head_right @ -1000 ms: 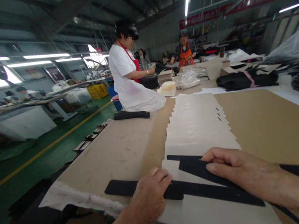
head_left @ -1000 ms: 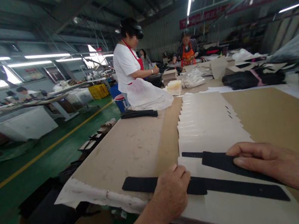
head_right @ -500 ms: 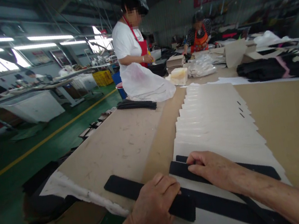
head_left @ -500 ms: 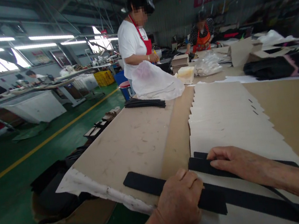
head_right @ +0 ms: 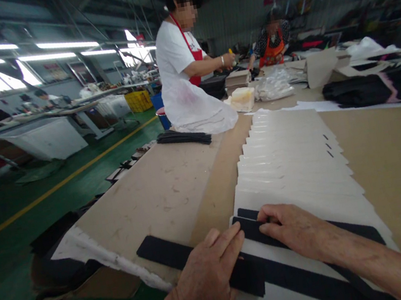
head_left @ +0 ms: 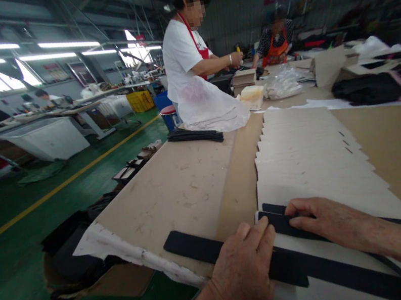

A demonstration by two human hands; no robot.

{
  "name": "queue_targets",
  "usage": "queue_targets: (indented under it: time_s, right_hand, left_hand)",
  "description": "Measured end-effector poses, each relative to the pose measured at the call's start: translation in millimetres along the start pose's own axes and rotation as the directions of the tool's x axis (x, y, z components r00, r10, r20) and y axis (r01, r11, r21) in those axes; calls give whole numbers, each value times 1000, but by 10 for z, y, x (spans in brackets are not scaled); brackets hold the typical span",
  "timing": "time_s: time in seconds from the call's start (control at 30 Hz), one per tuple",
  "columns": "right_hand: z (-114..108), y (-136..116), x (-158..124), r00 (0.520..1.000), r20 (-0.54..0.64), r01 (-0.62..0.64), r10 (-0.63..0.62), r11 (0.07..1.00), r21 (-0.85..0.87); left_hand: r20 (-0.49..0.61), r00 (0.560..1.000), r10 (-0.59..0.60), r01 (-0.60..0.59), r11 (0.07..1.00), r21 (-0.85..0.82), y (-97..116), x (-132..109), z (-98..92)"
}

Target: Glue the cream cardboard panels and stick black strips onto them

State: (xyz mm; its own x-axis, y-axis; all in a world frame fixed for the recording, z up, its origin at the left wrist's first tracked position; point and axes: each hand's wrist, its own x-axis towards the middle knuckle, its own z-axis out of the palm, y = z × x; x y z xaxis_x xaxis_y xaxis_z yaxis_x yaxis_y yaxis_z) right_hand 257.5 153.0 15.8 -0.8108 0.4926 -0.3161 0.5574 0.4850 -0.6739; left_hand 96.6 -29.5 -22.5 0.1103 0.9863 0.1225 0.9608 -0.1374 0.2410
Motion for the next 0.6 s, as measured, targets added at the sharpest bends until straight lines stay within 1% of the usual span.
queue_targets:
  time_s: [0.1,0.23,0.4,0.5,0.6]
  right_hand:
    - [-3,23,9,1000,9,1,-1,1000,1]
    - [1,24,20,1000,13,-11,11,1000,14]
    - [7,-4,44,999,-7,-47,47,999,12]
    - [-102,71,-31,998,4,-65,65,996,66]
    - [-330,277,-290,994,62,-96,85,974,206]
  left_hand:
    - [22,1000,11,-12,1000,18,1,10,-11]
    - [20,1000,13,-13,999,29,26,24,-52]
    - [31,999,-28,28,1000,5,35,38,-70]
    - [51,998,-39,40,999,-18,17,51,-66]
    - [66,997,-41,42,999,-21,-3,65,-57]
